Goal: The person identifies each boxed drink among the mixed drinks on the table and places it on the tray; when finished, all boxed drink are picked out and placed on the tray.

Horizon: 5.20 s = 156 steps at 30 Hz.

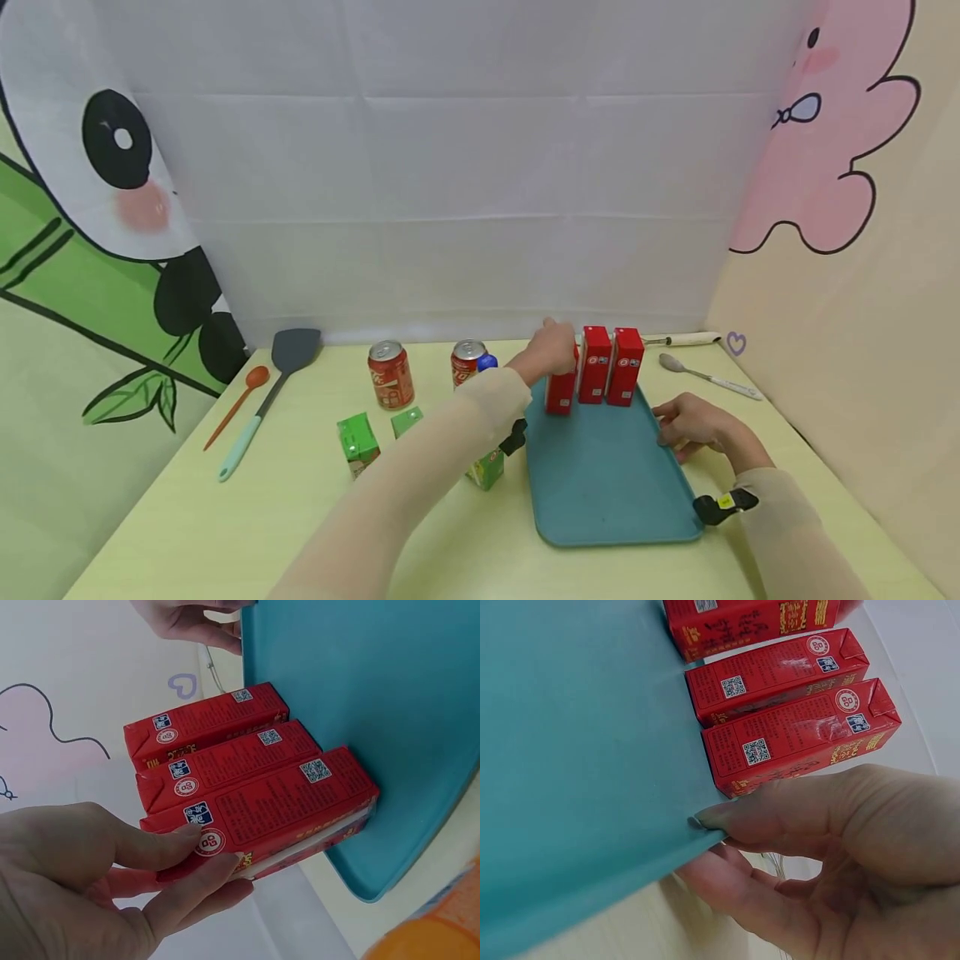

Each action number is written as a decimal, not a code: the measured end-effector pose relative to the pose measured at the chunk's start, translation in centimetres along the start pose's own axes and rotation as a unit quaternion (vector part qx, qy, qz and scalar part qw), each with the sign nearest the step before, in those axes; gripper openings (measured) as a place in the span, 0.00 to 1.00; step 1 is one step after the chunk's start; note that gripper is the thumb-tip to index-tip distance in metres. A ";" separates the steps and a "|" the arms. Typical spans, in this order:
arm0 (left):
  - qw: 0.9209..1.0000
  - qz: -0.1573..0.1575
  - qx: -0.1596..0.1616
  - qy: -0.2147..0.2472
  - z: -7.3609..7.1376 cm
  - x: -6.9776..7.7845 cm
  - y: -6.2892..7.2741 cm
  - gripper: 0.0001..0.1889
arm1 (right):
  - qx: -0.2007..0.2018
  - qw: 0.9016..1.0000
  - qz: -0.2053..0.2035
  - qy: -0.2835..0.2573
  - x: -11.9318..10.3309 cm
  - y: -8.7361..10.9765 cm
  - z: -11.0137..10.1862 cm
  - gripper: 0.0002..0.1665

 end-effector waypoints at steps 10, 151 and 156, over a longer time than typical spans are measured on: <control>0.998 -0.049 0.010 0.041 0.1 -0.2 -1.3 0.18 | 0.003 1.000 0.007 0.004 0.0 -0.1 -0.2 0.38; 0.971 0.066 -0.016 0.230 -0.9 -29.1 20.3 0.52 | -0.008 1.000 0.001 0.011 0.0 0.2 0.7 0.39; 0.955 0.094 0.019 0.282 -0.4 -29.7 19.6 0.44 | -0.004 1.000 0.000 0.020 -0.3 0.4 0.2 0.39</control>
Point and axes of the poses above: each hand's wrist, its own y-axis away from the middle knuckle, its own z-axis out of the palm, x = y × z, the point moved 3 cm from there along -y, towards the middle knuckle, and after that the axes turned 2 degrees about -z, right-handed, at the moved point
